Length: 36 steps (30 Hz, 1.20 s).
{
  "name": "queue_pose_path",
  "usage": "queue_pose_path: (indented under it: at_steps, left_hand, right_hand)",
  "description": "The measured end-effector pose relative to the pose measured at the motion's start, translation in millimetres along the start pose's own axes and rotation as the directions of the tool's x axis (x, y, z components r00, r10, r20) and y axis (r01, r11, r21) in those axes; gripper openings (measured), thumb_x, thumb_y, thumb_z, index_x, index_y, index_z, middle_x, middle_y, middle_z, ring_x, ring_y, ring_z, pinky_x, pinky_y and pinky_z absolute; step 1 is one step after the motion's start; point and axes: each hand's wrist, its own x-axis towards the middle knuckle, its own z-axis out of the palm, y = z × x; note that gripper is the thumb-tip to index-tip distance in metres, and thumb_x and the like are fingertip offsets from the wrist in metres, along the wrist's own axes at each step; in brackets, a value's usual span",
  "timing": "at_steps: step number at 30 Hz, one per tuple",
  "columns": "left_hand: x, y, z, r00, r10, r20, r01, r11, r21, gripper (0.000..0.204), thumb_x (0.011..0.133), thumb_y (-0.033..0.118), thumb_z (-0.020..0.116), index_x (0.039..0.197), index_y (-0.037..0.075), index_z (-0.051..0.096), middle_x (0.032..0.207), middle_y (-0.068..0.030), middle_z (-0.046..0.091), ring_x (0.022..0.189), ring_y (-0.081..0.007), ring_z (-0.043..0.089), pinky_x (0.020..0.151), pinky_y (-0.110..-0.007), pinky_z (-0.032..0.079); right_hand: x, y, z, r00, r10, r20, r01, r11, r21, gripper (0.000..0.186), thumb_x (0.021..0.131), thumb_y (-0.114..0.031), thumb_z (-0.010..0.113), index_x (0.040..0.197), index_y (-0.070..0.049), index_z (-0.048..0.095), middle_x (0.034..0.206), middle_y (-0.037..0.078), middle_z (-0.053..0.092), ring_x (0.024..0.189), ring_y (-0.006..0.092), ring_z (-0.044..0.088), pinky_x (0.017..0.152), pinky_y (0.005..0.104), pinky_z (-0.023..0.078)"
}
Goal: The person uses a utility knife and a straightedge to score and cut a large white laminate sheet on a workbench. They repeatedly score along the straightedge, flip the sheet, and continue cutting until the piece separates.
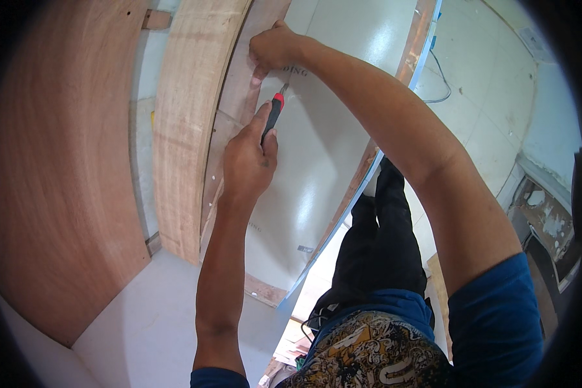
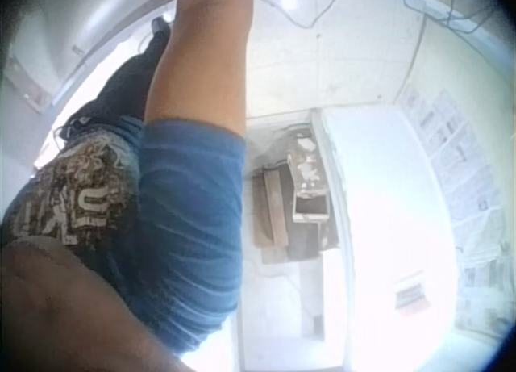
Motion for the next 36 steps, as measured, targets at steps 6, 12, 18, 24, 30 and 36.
queue_pose_path:
  at_steps: [6, 12, 18, 24, 30, 36]
  left_hand:
    - [-0.3, -2.7, 0.4, 0.999, -0.029, 0.021, 0.031, 0.991, -0.128, 0.048, 0.103, 0.006, 0.063, 0.151, 0.005, 0.060, 0.130, -0.0251, 0.074, 0.109, -0.0413, 0.076, 0.095, -0.045, 0.059]
    - [-9.9, -16.3, 9.7, 0.998, 0.049, -0.030, -0.053, 0.992, -0.118, 0.049, 0.104, 0.007, 0.063, 0.153, 0.004, 0.058, 0.117, -0.0238, 0.075, 0.092, -0.0305, 0.075, 0.084, -0.039, 0.060]
    - [-19.4, -20.2, 22.8, 0.998, -0.030, -0.062, 0.017, 0.979, -0.202, 0.047, 0.107, 0.009, 0.062, 0.153, 0.003, 0.057, 0.098, -0.0138, 0.073, 0.074, -0.0165, 0.067, 0.070, -0.032, 0.057]
    - [-17.5, -19.4, 29.1, 0.995, -0.083, -0.055, 0.068, 0.970, -0.234, 0.047, 0.107, 0.008, 0.062, 0.153, 0.002, 0.058, 0.097, -0.0104, 0.072, 0.075, -0.0114, 0.064, 0.069, -0.029, 0.056]
    - [-12.5, -25.2, 23.9, 0.994, 0.088, -0.061, -0.094, 0.990, -0.106, 0.049, 0.104, 0.007, 0.064, 0.153, 0.006, 0.059, 0.110, -0.0245, 0.077, 0.087, -0.0333, 0.076, 0.081, -0.040, 0.059]
    - [7.7, 27.9, -21.0, 0.955, -0.160, 0.250, 0.121, 0.979, 0.164, 0.047, 0.103, 0.008, 0.064, 0.150, 0.007, 0.060, 0.105, -0.0322, 0.074, 0.094, -0.0473, 0.074, 0.087, -0.050, 0.058]
  right_hand:
    - [-2.2, 3.2, 1.8, 1.000, 0.007, -0.023, -0.007, 1.000, 0.017, 0.044, 0.081, -0.056, 0.085, 0.091, -0.014, 0.081, 0.081, 0.004, 0.076, 0.093, 0.0280, 0.073, 0.100, 0.0518, 0.033]
    - [0.6, 4.2, -0.1, 1.000, -0.003, -0.009, 0.003, 0.999, 0.036, 0.049, 0.081, -0.061, 0.084, 0.091, -0.013, 0.081, 0.082, 0.006, 0.076, 0.094, 0.0288, 0.072, 0.101, 0.0518, 0.033]
    - [-0.5, 4.5, 1.4, 1.000, -0.005, -0.012, 0.005, 1.000, 0.013, 0.052, 0.080, -0.063, 0.084, 0.088, -0.012, 0.079, 0.080, 0.006, 0.075, 0.092, 0.0292, 0.072, 0.101, 0.0511, 0.033]
    - [-2.1, 3.8, 5.1, 0.998, -0.016, -0.063, 0.015, 1.000, -0.012, 0.050, 0.078, -0.061, 0.085, 0.086, -0.012, 0.078, 0.077, 0.005, 0.074, 0.090, 0.0290, 0.072, 0.100, 0.0497, 0.033]
    - [-2.8, 3.6, 5.2, 0.999, -0.013, -0.044, 0.013, 1.000, 0.011, 0.047, 0.079, -0.059, 0.085, 0.085, -0.013, 0.079, 0.076, 0.005, 0.073, 0.089, 0.0273, 0.072, 0.100, 0.0487, 0.033]
    - [-12.3, 16.0, 20.3, 0.973, -0.093, -0.212, 0.109, 0.992, 0.066, 0.045, 0.080, -0.058, 0.084, 0.090, -0.014, 0.081, 0.084, 0.005, 0.077, 0.089, 0.0257, 0.071, 0.105, 0.0469, 0.033]
